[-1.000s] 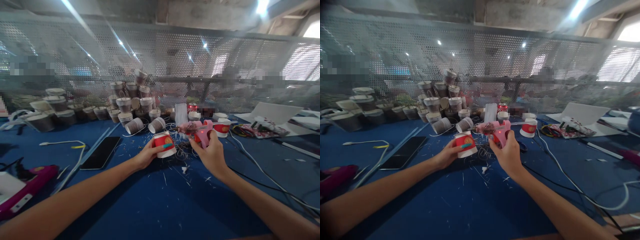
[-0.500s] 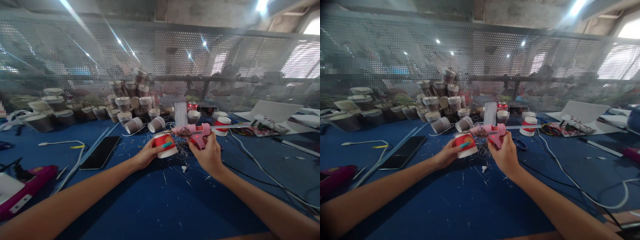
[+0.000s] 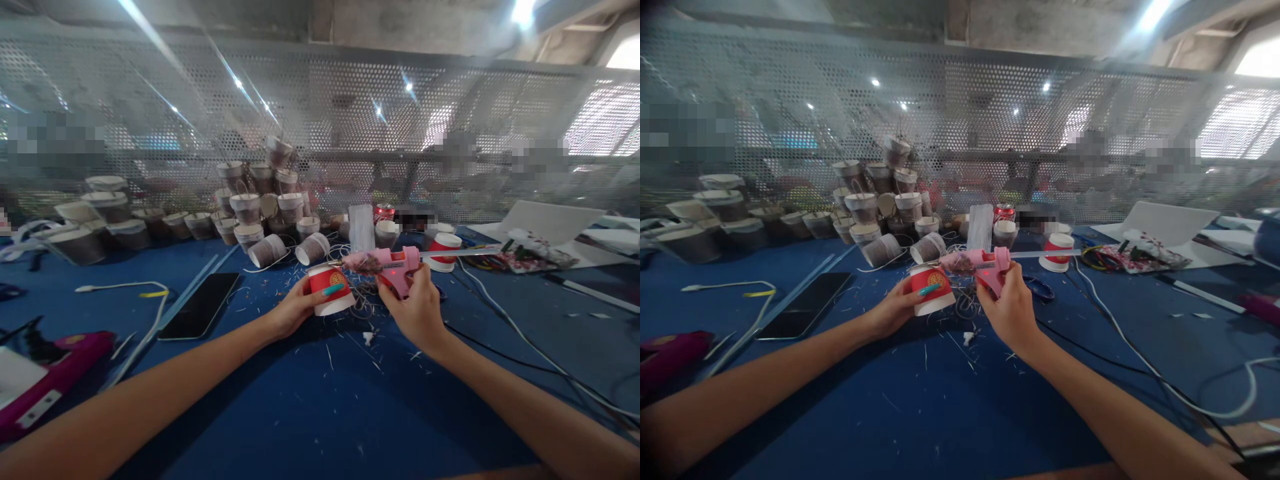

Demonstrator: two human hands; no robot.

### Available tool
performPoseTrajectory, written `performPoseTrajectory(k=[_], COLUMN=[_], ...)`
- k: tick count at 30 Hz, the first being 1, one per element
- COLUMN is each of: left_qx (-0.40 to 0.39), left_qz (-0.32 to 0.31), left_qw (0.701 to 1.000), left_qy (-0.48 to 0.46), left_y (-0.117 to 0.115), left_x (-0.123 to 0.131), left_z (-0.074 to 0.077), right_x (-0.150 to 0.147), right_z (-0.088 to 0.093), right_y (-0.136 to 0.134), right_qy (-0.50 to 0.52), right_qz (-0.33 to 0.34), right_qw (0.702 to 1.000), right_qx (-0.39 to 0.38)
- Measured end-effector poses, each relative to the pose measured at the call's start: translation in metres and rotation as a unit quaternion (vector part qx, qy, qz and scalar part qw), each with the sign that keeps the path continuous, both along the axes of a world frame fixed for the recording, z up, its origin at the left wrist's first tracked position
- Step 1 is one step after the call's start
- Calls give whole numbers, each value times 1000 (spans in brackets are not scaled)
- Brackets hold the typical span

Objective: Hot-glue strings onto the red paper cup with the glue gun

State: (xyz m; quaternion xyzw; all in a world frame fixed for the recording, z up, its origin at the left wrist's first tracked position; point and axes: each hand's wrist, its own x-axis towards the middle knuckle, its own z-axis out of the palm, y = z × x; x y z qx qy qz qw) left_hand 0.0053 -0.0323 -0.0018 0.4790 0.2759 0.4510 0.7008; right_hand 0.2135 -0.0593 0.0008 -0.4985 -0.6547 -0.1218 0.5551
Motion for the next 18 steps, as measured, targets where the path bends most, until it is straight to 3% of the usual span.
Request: performPoseTrajectory(k=[18], left_qx=[-20], left_qz=[0], left_qw=[1000], left_qy=[-7], left_y=[4], left_x=[-3], left_z=[-6], right_x=[3], right_z=[-1], right_y=[1], right_qy=[-8], right_qz=[-17], right_qw=[1000], right_qx=[-14])
